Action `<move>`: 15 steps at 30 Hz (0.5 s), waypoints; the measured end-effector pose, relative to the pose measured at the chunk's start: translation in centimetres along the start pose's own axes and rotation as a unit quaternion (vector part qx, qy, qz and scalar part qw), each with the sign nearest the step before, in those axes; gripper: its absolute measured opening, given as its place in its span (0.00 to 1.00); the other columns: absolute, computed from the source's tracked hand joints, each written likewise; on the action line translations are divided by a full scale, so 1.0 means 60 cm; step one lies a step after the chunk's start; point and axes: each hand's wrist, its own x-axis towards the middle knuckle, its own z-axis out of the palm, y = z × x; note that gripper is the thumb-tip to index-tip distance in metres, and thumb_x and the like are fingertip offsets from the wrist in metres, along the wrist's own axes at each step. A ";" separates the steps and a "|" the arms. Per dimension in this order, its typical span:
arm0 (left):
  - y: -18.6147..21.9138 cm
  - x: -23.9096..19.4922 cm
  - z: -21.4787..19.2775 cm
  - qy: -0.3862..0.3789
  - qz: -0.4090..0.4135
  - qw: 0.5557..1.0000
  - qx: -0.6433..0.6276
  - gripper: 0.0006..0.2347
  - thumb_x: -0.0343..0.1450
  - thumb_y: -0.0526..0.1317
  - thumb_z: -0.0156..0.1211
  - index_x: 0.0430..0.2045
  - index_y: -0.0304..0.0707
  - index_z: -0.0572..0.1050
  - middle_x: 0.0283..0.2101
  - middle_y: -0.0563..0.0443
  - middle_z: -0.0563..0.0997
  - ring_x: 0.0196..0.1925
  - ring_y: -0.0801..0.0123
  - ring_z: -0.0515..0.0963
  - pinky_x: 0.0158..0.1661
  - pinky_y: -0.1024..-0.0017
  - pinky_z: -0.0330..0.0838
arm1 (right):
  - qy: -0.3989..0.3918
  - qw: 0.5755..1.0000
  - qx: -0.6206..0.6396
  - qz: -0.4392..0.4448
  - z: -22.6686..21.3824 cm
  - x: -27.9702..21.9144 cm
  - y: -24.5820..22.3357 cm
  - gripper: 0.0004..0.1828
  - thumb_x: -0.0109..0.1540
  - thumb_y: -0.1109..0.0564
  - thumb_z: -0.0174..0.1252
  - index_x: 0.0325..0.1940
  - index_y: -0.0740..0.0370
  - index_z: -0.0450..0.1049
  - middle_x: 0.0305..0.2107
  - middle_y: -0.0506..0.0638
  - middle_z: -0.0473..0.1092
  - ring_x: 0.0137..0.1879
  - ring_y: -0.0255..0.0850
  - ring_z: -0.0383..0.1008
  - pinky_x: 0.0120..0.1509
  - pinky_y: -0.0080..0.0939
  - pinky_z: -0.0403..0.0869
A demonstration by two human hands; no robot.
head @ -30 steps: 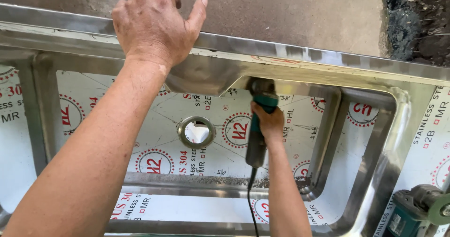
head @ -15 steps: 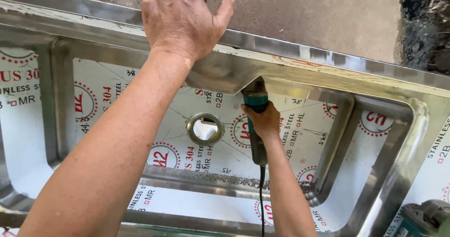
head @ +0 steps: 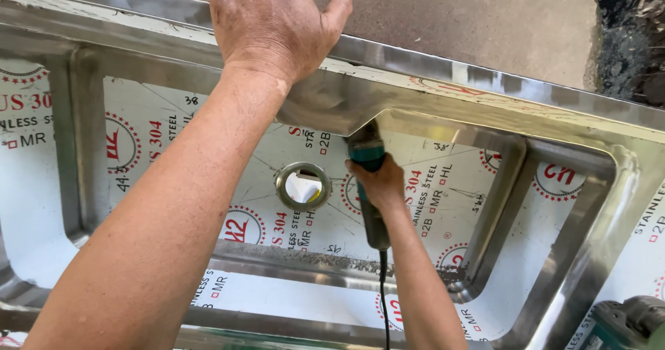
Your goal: Using an angle grinder to smooth the edges and holes of a stainless steel kitchen sink.
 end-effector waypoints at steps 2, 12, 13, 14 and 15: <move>-0.004 -0.001 -0.003 -0.006 0.000 1.000 -0.007 0.22 0.73 0.65 0.58 0.26 0.47 0.83 0.21 0.50 0.79 0.26 0.54 0.81 0.28 0.55 0.72 | 0.013 1.000 0.001 0.007 -0.013 0.010 -0.007 0.33 0.50 0.36 0.72 0.40 0.66 0.74 0.26 0.57 0.79 0.32 0.48 0.82 0.39 0.46 0.79; 0.003 -0.004 0.003 0.057 0.019 0.998 0.022 0.22 0.73 0.65 0.56 0.26 0.49 0.82 0.21 0.53 0.79 0.25 0.58 0.81 0.26 0.58 0.72 | -0.016 0.999 -0.039 -0.003 0.000 -0.014 -0.012 0.33 0.50 0.36 0.74 0.42 0.66 0.75 0.27 0.59 0.78 0.32 0.49 0.81 0.39 0.47 0.78; -0.001 -0.002 0.003 0.057 0.017 0.998 0.026 0.22 0.73 0.65 0.56 0.26 0.49 0.82 0.21 0.53 0.79 0.25 0.58 0.81 0.26 0.58 0.72 | -0.019 0.999 -0.038 -0.006 -0.003 -0.010 -0.018 0.33 0.50 0.36 0.74 0.42 0.66 0.75 0.27 0.59 0.78 0.32 0.49 0.81 0.39 0.47 0.78; -0.005 0.000 0.002 0.030 0.007 0.999 0.017 0.22 0.74 0.65 0.56 0.25 0.49 0.83 0.19 0.53 0.78 0.24 0.57 0.81 0.25 0.57 0.72 | -0.023 0.999 0.003 0.026 -0.006 -0.007 -0.025 0.34 0.49 0.36 0.72 0.42 0.66 0.75 0.28 0.58 0.79 0.32 0.49 0.82 0.39 0.47 0.80; -0.004 -0.001 0.003 -0.001 -0.002 1.000 0.003 0.23 0.75 0.65 0.57 0.25 0.48 0.83 0.18 0.53 0.78 0.23 0.56 0.80 0.24 0.56 0.71 | -0.025 0.997 0.044 0.064 -0.012 -0.011 -0.026 0.34 0.48 0.36 0.71 0.42 0.66 0.74 0.29 0.57 0.79 0.32 0.49 0.83 0.38 0.47 0.81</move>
